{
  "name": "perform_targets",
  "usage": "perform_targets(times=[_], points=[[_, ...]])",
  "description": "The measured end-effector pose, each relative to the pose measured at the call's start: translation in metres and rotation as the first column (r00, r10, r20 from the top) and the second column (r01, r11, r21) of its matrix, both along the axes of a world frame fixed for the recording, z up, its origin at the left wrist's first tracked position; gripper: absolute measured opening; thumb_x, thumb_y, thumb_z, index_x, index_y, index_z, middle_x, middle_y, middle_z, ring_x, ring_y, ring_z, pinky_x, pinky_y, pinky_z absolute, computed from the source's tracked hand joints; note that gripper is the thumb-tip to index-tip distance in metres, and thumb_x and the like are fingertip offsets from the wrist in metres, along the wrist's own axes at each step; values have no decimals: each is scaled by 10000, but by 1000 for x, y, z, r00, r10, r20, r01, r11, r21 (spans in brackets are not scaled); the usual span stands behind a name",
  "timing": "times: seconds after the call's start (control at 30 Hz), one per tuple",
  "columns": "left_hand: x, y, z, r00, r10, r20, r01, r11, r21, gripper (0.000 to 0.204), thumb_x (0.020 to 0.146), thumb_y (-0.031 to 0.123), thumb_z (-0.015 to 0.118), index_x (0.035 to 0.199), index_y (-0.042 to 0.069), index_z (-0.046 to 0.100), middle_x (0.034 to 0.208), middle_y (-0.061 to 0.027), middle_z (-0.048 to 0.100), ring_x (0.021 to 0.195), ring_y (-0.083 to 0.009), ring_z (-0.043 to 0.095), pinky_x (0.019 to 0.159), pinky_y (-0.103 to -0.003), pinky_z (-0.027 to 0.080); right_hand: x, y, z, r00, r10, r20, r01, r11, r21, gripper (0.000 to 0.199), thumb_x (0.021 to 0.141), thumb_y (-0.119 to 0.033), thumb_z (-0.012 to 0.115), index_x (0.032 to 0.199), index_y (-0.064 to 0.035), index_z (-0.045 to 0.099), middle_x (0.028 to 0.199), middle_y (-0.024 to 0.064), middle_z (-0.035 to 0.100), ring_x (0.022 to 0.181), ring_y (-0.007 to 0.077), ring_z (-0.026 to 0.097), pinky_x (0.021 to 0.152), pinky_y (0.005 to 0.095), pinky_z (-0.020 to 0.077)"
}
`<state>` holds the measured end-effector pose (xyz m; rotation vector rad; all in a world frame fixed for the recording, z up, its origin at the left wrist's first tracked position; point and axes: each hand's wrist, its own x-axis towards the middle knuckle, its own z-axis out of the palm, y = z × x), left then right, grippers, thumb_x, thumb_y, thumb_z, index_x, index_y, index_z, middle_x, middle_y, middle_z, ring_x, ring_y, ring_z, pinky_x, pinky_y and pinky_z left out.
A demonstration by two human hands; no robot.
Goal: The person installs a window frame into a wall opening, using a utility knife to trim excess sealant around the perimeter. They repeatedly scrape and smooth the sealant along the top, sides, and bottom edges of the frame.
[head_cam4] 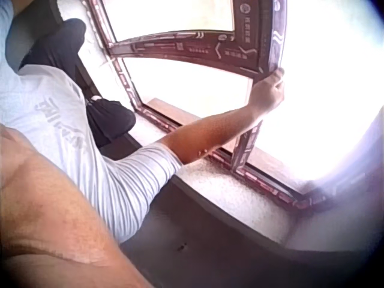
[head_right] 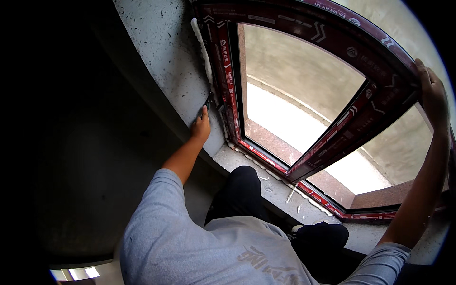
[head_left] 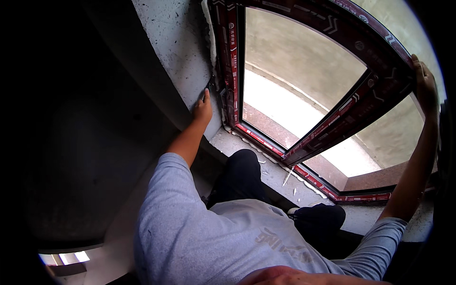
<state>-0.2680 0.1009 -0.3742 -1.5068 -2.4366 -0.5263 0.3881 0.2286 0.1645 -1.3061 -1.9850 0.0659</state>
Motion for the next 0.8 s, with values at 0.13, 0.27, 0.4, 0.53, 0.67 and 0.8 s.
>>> perform_targets(times=[0.13,0.27,0.4,0.53,0.67,0.8], points=[[19,-44,-42,996,27,82,3,939,-345,540,1038,162,452,1576,147,406,1103,-251,705,941,-430,723,848,-529,579,-14,-18,0,1000,-6,9,7,1000,-24,615,1075,-555,475,1173,12,693,965,124,733,896,180,667,896,307,504],[45,-143,-139,946,182,267,18,795,-606,500,1024,166,478,1522,121,480,1150,-234,716,1110,-403,692,934,-522,562,-22,-24,7,976,-151,159,146,988,42,593,1090,-523,471,1136,24,695,950,76,698,895,143,612,885,289,479],[91,-215,-105,808,396,436,-162,861,-483,419,980,249,593,1361,75,589,1108,-272,711,1058,-462,684,900,-565,544,-21,-18,5,978,-154,140,151,988,32,587,1094,-511,464,1183,22,694,974,85,708,918,148,622,908,288,478],[104,-203,-55,813,173,556,-200,980,-12,321,989,277,589,1180,20,619,1074,-302,683,1007,-515,646,845,-580,517,-20,-20,2,978,-178,110,171,983,69,598,1092,-519,467,1209,23,690,1017,87,714,942,146,627,932,280,471],[79,-118,36,854,-189,486,-99,856,507,301,946,214,629,1161,5,607,992,-250,669,967,-481,648,814,-510,506,-16,-17,-1,992,-123,40,122,992,26,614,1082,-544,463,1184,14,700,993,95,714,920,165,638,926,294,475],[52,-41,139,818,-300,491,-99,767,634,222,875,173,721,941,5,591,867,-158,634,832,-346,641,756,-459,498,-23,-20,5,981,-163,108,159,986,43,600,1081,-541,466,1143,4,709,960,93,706,889,170,628,898,298,475]])
